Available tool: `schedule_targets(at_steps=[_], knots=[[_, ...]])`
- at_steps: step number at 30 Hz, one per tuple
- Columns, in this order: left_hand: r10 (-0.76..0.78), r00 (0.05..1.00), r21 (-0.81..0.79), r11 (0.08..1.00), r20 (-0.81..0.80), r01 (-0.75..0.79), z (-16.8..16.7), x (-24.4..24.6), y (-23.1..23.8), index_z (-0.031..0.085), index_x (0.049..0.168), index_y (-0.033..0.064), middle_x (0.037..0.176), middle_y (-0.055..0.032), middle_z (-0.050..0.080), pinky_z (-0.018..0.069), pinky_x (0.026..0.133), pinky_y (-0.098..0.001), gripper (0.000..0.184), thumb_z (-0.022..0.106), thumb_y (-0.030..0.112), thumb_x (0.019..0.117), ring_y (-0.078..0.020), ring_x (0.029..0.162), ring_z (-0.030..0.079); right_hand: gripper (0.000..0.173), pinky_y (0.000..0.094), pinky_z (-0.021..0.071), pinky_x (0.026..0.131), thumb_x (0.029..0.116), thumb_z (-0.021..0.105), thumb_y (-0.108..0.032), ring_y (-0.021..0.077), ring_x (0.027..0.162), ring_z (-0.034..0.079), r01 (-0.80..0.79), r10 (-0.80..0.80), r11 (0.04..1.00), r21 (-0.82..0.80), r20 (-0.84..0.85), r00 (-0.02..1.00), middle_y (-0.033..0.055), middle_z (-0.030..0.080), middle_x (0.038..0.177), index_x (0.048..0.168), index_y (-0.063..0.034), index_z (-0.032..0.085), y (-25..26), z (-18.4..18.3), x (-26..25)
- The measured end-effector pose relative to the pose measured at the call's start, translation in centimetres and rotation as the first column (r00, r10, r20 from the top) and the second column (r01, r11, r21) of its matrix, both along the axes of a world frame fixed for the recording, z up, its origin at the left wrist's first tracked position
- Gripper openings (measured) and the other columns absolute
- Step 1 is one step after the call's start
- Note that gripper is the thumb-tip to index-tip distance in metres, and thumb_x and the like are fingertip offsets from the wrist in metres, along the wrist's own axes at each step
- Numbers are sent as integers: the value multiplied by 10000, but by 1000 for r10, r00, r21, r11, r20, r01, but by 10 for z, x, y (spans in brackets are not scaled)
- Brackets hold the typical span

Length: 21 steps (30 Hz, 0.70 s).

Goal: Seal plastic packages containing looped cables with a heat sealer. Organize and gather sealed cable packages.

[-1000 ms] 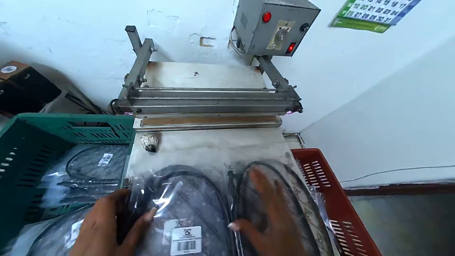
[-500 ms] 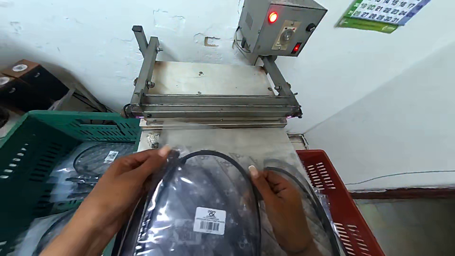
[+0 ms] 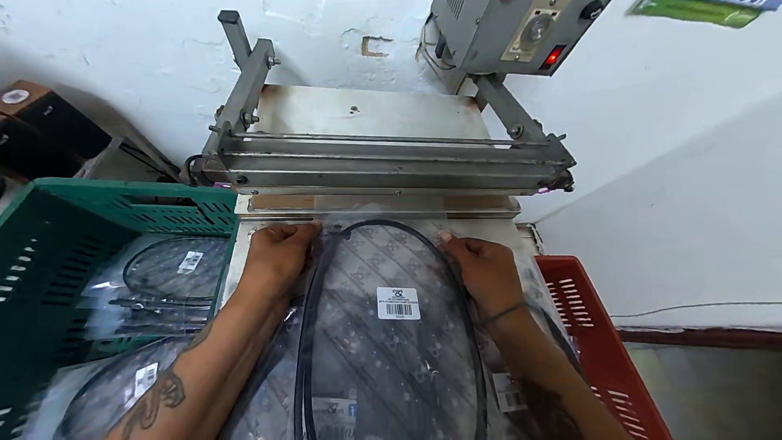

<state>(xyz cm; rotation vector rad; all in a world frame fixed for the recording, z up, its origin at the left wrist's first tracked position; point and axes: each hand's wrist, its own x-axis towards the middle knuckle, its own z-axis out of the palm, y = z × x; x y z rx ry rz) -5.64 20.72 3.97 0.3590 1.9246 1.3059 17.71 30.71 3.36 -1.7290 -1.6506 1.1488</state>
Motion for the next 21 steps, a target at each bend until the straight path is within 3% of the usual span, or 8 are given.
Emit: schedule_targets(at_steps=[8,13,15,17,18,19,20,21], knots=[[12,1000,40,999,-25,-11,-6,1,0,715,863,49,694,-21,647,511,557,-248,237,663,232,1005,-75,567,581,275,293,459,563,1011,656,-290,76,565,550,-33,34,999,41,-20,999,8,653,684,874,-61,725,1,-3,0],[-24,998,-24,999,-60,22,-5,4,5,696,914,31,751,-52,663,546,637,-324,265,658,276,1009,-117,636,615,323,454,503,704,1022,642,-320,210,730,622,-85,89,995,-53,77,993,115,690,826,943,-27,753,10,1,-2],[-132,965,7,991,-225,137,6,9,-8,713,937,23,824,-81,682,529,733,-405,286,627,279,1032,-163,741,630,349,477,512,704,1025,633,-339,232,730,626,-106,109,993,-43,85,990,129,686,828,949,-18,748,8,9,5],[-285,774,-4,939,-566,343,21,16,-51,751,1055,110,989,-37,740,564,839,-464,219,650,300,1014,-175,921,696,337,484,549,692,1029,624,-333,233,716,665,-141,130,986,83,132,983,116,712,813,960,-28,749,-11,25,26],[-331,609,-82,913,-721,400,25,18,-81,726,1215,162,1176,-36,728,557,951,-513,337,667,394,978,-220,1104,688,301,470,568,677,1020,637,-329,214,705,682,-151,112,965,214,182,977,90,724,806,975,-53,748,-27,29,41],[-372,476,-176,896,-796,407,29,20,-111,630,1376,123,1344,-143,647,473,1043,-616,597,677,511,925,-371,1256,602,278,487,560,700,1001,665,-321,228,752,688,-156,78,918,365,219,973,92,730,859,1048,-58,741,-43,29,56],[-427,423,-266,882,-799,388,32,22,-136,526,1440,9,1380,-317,545,398,1033,-717,817,714,562,869,-547,1260,518,369,511,584,782,981,681,-350,255,886,723,-187,60,855,484,266,962,108,750,1016,1207,-59,703,-59,25,68],[-483,431,-349,867,-762,355,32,23,-156,482,1407,-90,1311,-415,510,378,1001,-744,892,740,559,851,-626,1193,497,582,531,573,913,968,659,-445,297,1088,701,-256,86,804,537,321,943,145,701,1243,1387,-45,599,-79,20,75]])
